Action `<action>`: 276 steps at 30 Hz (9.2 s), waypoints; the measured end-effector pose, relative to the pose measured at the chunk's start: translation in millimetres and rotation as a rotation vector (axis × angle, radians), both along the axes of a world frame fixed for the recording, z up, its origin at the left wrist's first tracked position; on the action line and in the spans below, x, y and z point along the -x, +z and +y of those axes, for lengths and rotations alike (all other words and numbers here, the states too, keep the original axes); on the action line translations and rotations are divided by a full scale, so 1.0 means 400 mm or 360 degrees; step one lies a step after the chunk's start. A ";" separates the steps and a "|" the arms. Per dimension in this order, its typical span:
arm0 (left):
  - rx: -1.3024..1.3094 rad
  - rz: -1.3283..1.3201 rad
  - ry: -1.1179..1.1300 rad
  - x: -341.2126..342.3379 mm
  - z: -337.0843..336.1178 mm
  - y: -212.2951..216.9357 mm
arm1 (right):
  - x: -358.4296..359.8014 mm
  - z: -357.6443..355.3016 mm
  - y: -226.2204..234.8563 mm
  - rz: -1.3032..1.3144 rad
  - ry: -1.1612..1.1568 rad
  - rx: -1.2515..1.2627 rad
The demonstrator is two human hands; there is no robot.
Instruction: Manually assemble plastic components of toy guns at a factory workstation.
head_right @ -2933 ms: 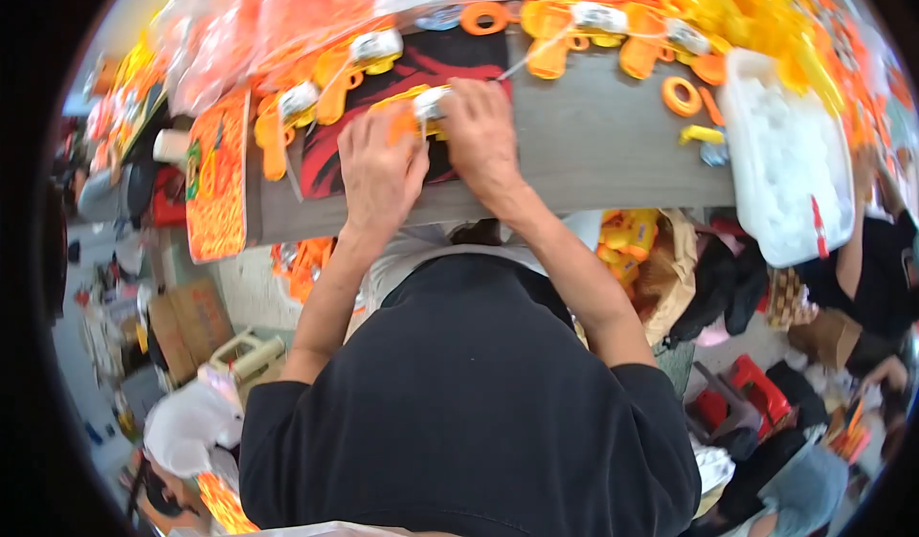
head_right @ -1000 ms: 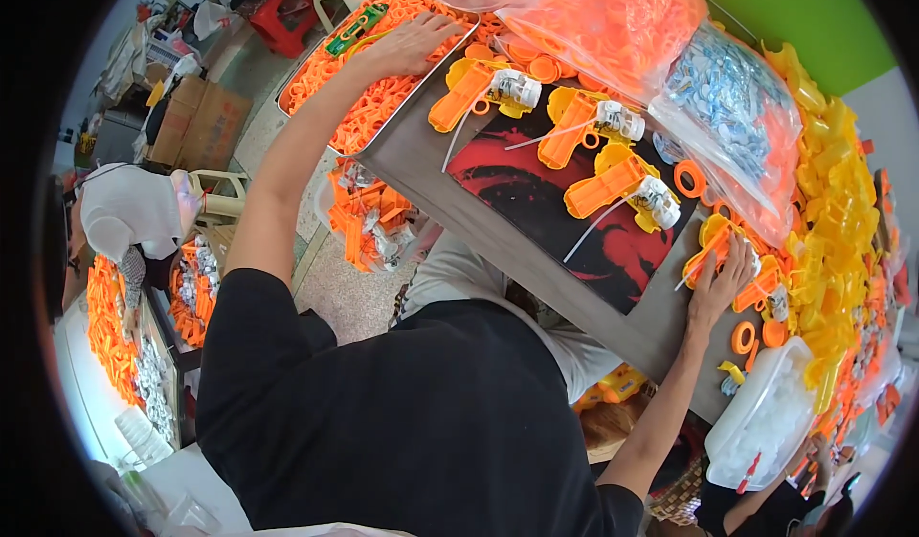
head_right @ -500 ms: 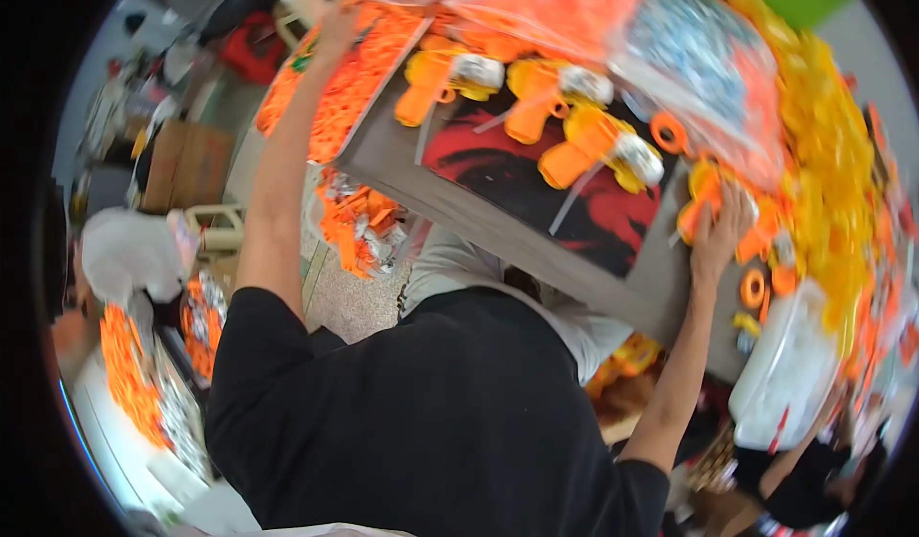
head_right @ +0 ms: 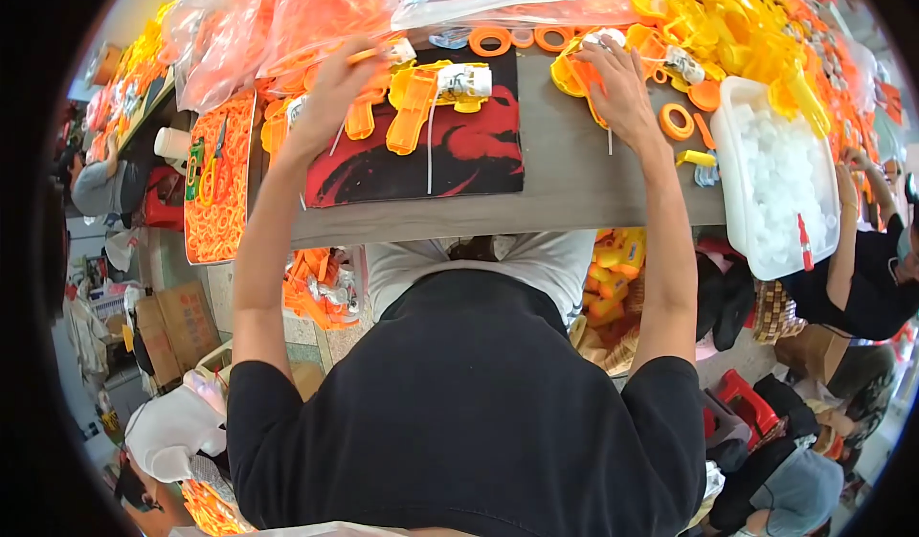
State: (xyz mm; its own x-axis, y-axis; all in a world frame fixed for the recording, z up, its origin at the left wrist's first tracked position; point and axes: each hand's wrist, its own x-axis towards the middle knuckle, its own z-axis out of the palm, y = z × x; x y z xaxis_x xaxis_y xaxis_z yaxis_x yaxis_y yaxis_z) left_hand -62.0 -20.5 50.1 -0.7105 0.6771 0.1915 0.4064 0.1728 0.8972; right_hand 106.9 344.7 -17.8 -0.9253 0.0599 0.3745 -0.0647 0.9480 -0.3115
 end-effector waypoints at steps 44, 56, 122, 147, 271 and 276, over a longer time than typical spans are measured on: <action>0.0442 0.1324 0.0659 -0.173 0.086 -0.185 | -0.069 -0.447 -0.034 0.0287 -0.0122 0.0202; 0.0393 0.1337 0.0337 -0.047 0.065 -0.187 | -0.083 -0.456 -0.041 0.0264 0.0066 0.0198; 0.0471 0.1427 -0.0119 -0.094 0.275 -0.202 | 0.235 -0.001 0.124 0.0693 -0.0026 0.0243; 0.0556 0.1106 -0.0112 -0.088 0.285 -0.185 | 1.017 0.345 0.228 0.0158 -0.0142 -0.0453; -0.1183 -0.0701 0.0488 -0.391 -0.434 0.024 | -0.001 -0.804 0.144 -0.0449 0.0898 0.1941; -0.0554 -0.0350 0.0206 -0.411 -0.327 0.115 | -0.018 -0.752 0.154 -0.0571 0.0801 0.2761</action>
